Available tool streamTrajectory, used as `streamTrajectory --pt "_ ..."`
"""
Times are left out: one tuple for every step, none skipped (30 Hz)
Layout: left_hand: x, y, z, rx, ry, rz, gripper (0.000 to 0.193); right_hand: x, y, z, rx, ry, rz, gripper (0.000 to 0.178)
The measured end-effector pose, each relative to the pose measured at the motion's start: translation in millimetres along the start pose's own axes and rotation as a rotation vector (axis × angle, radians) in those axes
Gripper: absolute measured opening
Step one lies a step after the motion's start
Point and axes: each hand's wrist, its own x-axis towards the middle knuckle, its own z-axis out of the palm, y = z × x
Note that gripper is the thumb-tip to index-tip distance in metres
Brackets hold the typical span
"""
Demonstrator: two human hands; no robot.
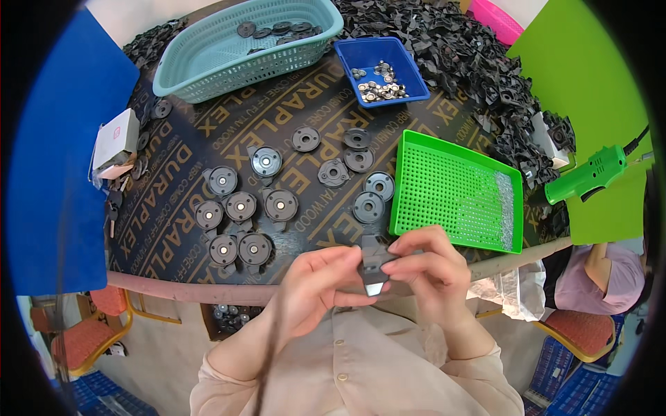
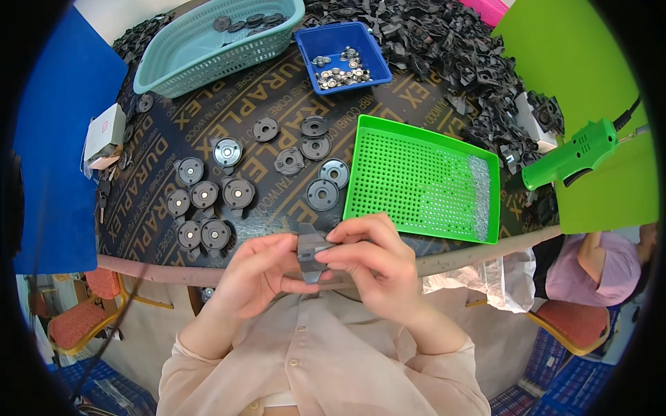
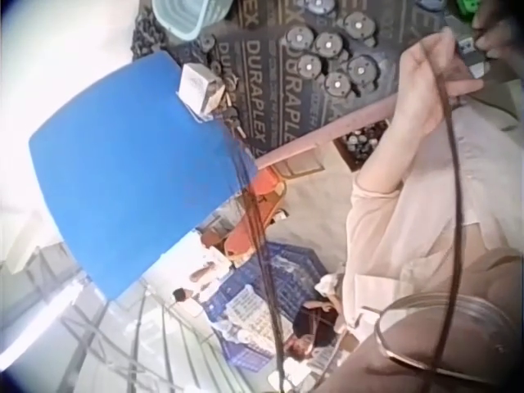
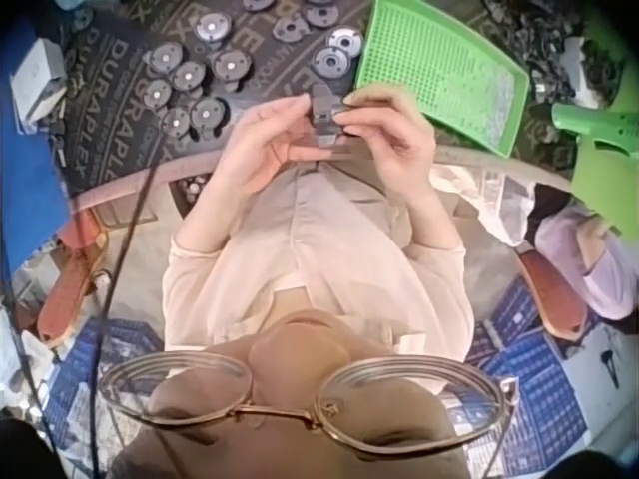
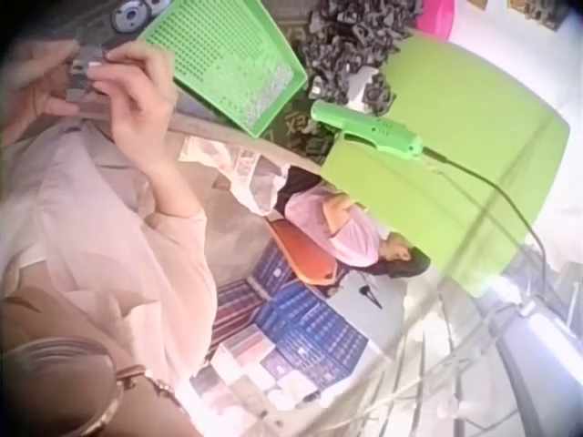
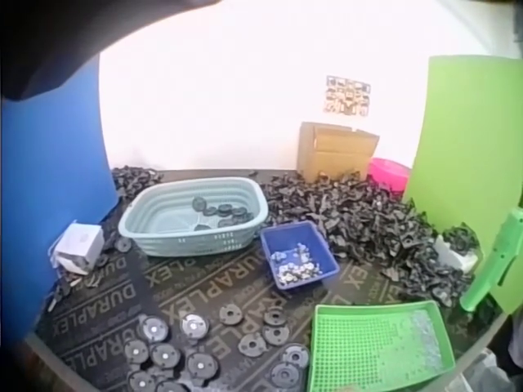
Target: Assembling small plastic components by inserting screws using an electric screwdriver on a factory workbench.
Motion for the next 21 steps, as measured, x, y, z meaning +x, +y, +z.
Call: streamTrajectory --pt "-2 -1 -2 0.002 0.004 0.005 0.029 3 0 -3 -0.114 -0.092 -0.089 0.015" --pt "-4 -2 -7 0.074 0.014 0.045 0.027 6 -2 -6 -0.227 -0.184 -0.18 0.014" --pt "-8 -2 -11 0.146 0.025 0.085 0.026 9 -11 -8 -0.102 -0.212 -0.067 0.019" --pt "-14 1 -19 0.146 0.04 0.095 0.026 17 -15 -12 -0.089 -0.221 -0.076 0.019" --pt "-21 8 -26 0.409 0.103 0.408 0.026 30 -20 -22 -0.218 -0.138 -0.125 0.024" --pt "-29 14 -35 0.671 0.167 0.721 0.026 45 -21 -32 -0.345 -0.053 -0.174 0.029" --pt "-38 29 -45 0.84 0.371 0.864 0.025 64 -20 -41 -0.424 -0.066 -0.155 0.025" --pt "-37 49 -59 1.003 0.566 0.989 0.025 86 -9 -52 -0.512 -0.074 -0.121 0.022" --pt "-34 72 -72 1.17 0.604 1.104 0.028 113 0 -66 -0.634 -0.109 -0.106 0.02" --pt "-30 95 -82 1.337 0.631 1.224 0.031 140 7 -76 -0.763 -0.137 -0.091 0.019" --pt "-30 114 -92 1.537 0.633 1.244 0.03 168 18 -74 -0.877 -0.156 -0.155 0.02" --pt "-28 128 -98 1.732 0.623 1.256 0.029 192 29 -71 -0.999 -0.171 -0.216 0.022" --pt "-21 136 -102 1.737 0.638 1.255 0.029 215 39 -64 -1.028 -0.258 -0.241 0.021" --pt "-12 144 -106 1.882 0.606 1.164 0.027 235 49 -57 -1.062 -0.342 -0.264 0.021" --pt "1 151 -105 2.016 0.548 1.077 0.025 252 59 -56 -1.063 -0.387 -0.2 0.023" --pt "9 157 -103 2.015 0.542 1.085 0.025 262 68 -53 -1.057 -0.434 -0.141 0.026" --pt "16 161 -102 2.086 0.549 0.982 0.025 263 75 -43 -1.055 -0.435 -0.142 0.026" --pt "21 165 -102 2.152 0.552 0.878 0.024 264 82 -34 -1.07 -0.429 -0.104 0.029" --pt "25 167 -103 2.18 0.548 0.832 0.023 265 85 -28 -1.082 -0.424 -0.065 0.033" --pt "25 168 -103 2.179 0.546 0.83 0.023 268 85 -26 -1.083 -0.424 -0.062 0.033" --pt "24 168 -101 2.181 0.528 0.805 0.023 272 83 -27 -1.083 -0.485 -0.037 0.035"
